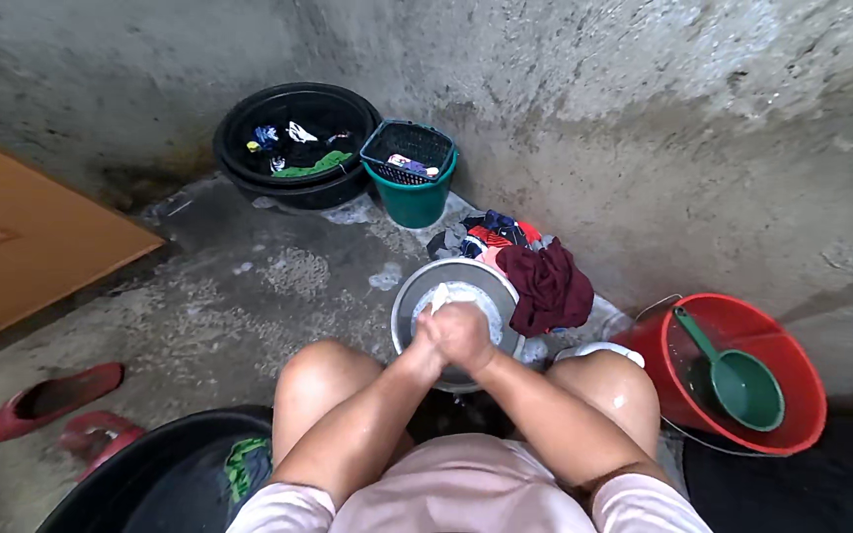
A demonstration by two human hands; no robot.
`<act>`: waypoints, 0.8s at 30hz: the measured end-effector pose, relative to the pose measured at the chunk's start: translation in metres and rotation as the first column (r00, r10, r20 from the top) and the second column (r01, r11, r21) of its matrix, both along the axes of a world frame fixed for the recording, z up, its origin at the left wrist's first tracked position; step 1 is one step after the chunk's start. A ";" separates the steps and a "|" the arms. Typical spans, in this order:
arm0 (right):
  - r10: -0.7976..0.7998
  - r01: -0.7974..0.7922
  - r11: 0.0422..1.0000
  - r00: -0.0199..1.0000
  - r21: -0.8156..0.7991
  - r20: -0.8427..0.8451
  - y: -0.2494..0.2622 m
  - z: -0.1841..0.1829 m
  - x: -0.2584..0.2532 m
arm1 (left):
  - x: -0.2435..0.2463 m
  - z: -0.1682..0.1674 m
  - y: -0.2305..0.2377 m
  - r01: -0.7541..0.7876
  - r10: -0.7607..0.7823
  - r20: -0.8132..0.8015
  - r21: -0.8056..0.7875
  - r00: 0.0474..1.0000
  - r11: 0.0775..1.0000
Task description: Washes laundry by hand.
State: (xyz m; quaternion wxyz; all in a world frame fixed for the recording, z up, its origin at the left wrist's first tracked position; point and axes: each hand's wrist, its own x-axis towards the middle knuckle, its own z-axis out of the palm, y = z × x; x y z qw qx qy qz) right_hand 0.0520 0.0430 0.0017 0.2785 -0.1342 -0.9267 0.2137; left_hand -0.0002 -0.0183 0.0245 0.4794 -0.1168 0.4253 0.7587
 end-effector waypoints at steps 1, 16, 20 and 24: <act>-0.068 0.098 0.973 0.987 -0.207 0.148 0.015 0.011 -0.002 | -0.001 -0.014 0.010 -0.038 0.037 -0.022 -0.049 0.999 0.998; -0.113 0.030 0.123 0.993 -0.992 0.016 0.110 0.021 0.005 | -0.018 -0.034 0.014 0.380 -0.330 -0.552 -0.026 0.766 0.925; 0.114 0.147 0.187 0.979 -0.971 0.170 0.104 0.022 0.008 | -0.020 -0.030 0.018 0.208 -0.159 -0.494 0.044 0.855 0.977; 0.155 0.194 0.031 0.968 -0.980 0.197 0.096 0.015 0.005 | -0.015 -0.030 0.019 0.132 -0.094 -0.509 0.039 0.856 0.990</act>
